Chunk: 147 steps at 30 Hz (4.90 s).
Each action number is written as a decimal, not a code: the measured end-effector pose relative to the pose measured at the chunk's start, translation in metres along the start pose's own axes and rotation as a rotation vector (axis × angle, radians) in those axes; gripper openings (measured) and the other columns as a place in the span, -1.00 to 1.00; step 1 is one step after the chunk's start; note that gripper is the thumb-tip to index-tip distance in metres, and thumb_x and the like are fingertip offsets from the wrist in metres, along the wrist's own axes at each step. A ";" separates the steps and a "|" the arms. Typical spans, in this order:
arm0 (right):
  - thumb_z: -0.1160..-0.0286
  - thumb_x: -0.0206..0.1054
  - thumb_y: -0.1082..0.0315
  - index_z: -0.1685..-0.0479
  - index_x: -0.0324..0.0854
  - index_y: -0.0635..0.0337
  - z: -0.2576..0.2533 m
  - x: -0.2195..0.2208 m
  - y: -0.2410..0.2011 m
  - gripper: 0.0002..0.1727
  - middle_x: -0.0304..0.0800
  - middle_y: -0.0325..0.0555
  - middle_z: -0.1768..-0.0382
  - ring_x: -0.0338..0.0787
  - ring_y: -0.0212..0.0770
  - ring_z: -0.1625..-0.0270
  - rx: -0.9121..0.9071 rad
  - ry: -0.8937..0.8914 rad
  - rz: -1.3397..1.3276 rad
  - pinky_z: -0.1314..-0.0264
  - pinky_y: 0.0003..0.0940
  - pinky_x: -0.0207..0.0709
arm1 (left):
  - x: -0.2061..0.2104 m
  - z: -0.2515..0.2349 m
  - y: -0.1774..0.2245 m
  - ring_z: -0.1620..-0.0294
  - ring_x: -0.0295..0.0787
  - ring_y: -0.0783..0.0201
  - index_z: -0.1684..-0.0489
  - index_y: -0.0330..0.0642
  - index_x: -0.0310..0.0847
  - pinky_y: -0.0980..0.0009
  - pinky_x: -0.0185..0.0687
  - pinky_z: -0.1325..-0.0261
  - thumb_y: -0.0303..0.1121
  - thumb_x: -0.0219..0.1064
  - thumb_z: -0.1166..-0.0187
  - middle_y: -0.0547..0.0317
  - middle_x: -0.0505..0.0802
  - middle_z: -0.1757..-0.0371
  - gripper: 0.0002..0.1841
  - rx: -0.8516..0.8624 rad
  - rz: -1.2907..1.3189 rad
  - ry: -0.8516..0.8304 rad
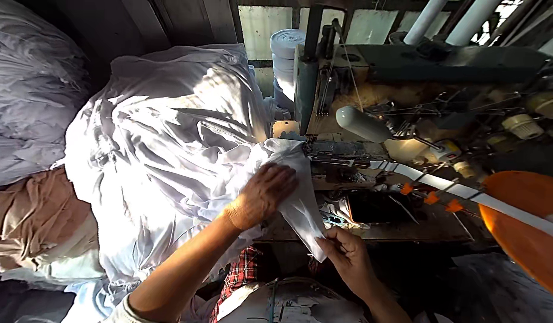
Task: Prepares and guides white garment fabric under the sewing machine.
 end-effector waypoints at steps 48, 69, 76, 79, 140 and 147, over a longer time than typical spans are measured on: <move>-0.60 0.32 0.42 0.22 0.72 0.46 -0.048 0.017 0.042 -0.79 0.74 -0.14 0.48 0.64 -0.57 0.55 -0.044 0.110 0.034 0.44 -0.71 0.59 | 0.009 -0.017 -0.032 -0.41 0.76 -0.12 -0.25 -0.34 0.76 -0.04 0.64 -0.42 -0.65 0.15 -0.51 -0.20 0.78 -0.39 -0.61 -0.238 0.119 -0.126; -0.61 0.33 0.42 0.21 0.72 0.47 -0.097 0.018 0.027 -0.79 0.78 -0.14 0.38 0.68 -0.58 0.48 -0.114 0.057 0.005 0.38 -0.70 0.62 | 0.017 -0.036 -0.039 -0.35 0.70 -0.28 -0.31 -0.31 0.71 -0.23 0.63 -0.09 -0.65 0.37 -0.32 -0.20 0.78 -0.34 -0.52 -0.301 0.005 -0.207; -0.58 0.35 0.45 0.26 0.65 0.41 -0.110 0.021 0.021 -0.85 0.74 -0.25 0.46 0.68 -0.60 0.51 -0.107 0.081 -0.040 0.42 -0.71 0.62 | 0.007 -0.037 -0.039 -0.39 0.71 -0.21 0.10 -0.37 0.78 -0.17 0.52 -0.39 -0.65 0.37 -0.18 -0.19 0.84 -0.22 -0.70 -0.283 0.012 -0.091; -0.52 0.41 0.43 0.24 0.64 0.38 -0.110 0.019 0.022 -0.85 0.74 -0.29 0.47 0.66 -0.62 0.52 -0.093 0.052 -0.060 0.42 -0.72 0.61 | -0.011 -0.023 -0.035 0.10 0.81 -0.10 0.34 -0.31 0.72 -0.04 0.64 0.12 -0.48 0.42 -0.01 -0.08 0.82 0.20 -0.77 -0.230 0.099 -0.048; -0.70 0.33 0.24 0.35 0.66 0.22 0.022 -0.007 -0.043 -0.73 0.76 -0.17 0.10 0.76 -0.55 0.17 -0.175 -0.155 -0.089 0.13 -0.74 0.68 | -0.028 0.041 -0.017 -0.18 0.79 -0.10 0.34 -0.23 0.62 -0.14 0.41 -0.50 -0.49 0.09 -0.68 -0.12 0.87 0.01 -0.79 -0.103 -0.117 0.325; -0.68 0.34 0.23 0.21 0.69 0.18 0.020 -0.010 -0.030 -0.80 0.78 -0.23 0.16 0.76 -0.59 0.24 -0.147 -0.104 -0.053 0.18 -0.76 0.67 | -0.038 0.045 -0.016 -0.20 0.76 -0.06 0.39 -0.17 0.59 -0.10 0.31 -0.55 -0.50 0.06 -0.72 -0.06 0.87 0.05 -0.75 -0.077 -0.191 0.312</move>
Point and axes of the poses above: each hand's wrist, its own z-axis away from the middle knuckle, its own x-axis out of the palm, y = z × x, the point moved 5 cm from there along -z, towards the middle knuckle
